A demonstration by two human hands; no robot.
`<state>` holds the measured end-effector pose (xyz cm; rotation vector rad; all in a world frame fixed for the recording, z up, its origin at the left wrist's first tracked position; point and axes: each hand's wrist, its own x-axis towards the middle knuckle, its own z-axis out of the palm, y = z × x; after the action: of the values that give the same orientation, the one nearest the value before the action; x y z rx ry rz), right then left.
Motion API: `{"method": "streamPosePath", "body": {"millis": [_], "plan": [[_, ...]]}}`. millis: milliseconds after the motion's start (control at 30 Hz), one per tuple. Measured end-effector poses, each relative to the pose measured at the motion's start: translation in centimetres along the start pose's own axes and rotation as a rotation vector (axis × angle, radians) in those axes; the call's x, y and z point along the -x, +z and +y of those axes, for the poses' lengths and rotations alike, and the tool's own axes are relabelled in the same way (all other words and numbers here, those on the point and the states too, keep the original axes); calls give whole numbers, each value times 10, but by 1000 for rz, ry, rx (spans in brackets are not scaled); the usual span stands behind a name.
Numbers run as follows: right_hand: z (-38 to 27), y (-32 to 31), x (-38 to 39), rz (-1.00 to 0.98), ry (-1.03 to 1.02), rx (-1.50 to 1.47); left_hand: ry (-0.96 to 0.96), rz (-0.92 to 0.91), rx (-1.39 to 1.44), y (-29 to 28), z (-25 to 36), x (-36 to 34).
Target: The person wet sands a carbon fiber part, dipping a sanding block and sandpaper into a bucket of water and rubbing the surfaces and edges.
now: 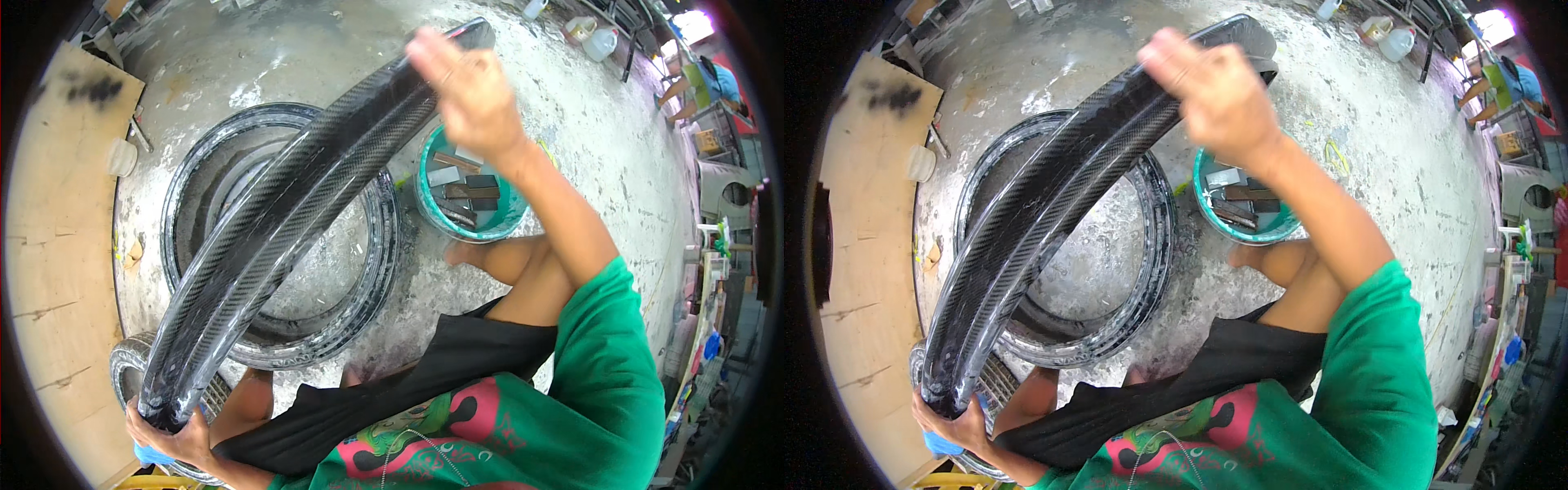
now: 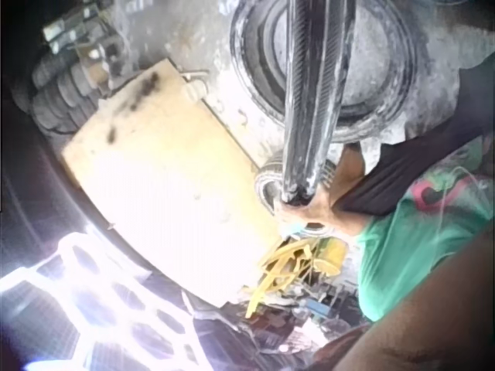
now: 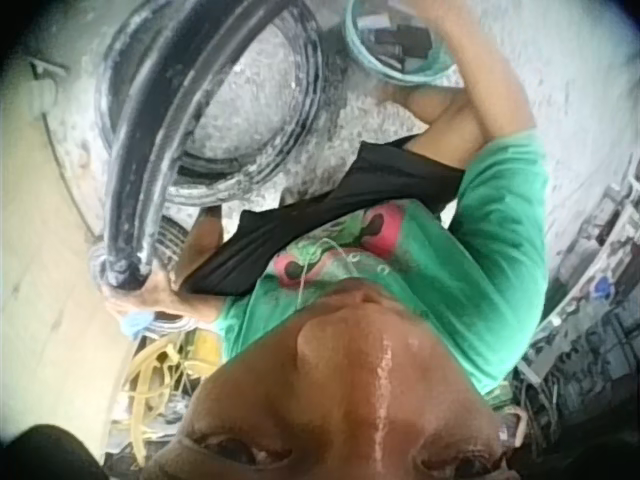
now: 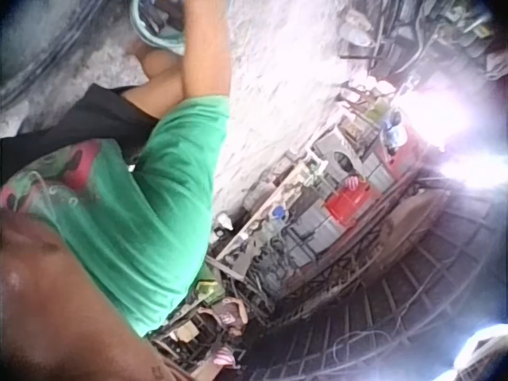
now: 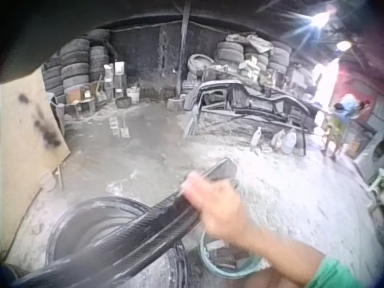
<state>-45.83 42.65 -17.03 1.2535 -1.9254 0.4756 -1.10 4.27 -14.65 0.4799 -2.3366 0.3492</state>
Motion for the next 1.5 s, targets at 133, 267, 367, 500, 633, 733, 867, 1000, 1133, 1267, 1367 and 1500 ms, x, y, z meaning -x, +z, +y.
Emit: {"method": "streamPosePath", "body": {"millis": [133,267,367,500,633,733,867,1000,1133,1267,1367,1500], "plan": [[100,1,52,82,562,99,22,-38,-10,20,13,-14],[-16,11,1,42,268,-47,15,13,-15,8,5,-3],[18,7,12,33,334,-37,11,-10,-36,4,1,-6],[113,-1,101,61,971,-187,-21,-15,-31,20,18,-19],[70,3,178,-678,1085,0,-72,-81,-43,7,17,-19],[30,45,234,-1243,928,-29,-82,-82,-112,6,16,-19],[-7,72,334,-1358,680,244,-109,-141,35,17,25,-43],[0,49,263,-1410,948,-365,-192,-137,104,8,16,-33],[0,-34,128,-577,1165,-472,-185,-133,186,3,17,-36],[-62,-72,-8,-291,781,-344,-144,-130,153,9,26,-40],[-117,-33,-63,-281,440,-69,-181,-143,139,14,23,-39],[-245,-10,-82,-229,76,-105,-200,-178,119,13,13,-29]]}}
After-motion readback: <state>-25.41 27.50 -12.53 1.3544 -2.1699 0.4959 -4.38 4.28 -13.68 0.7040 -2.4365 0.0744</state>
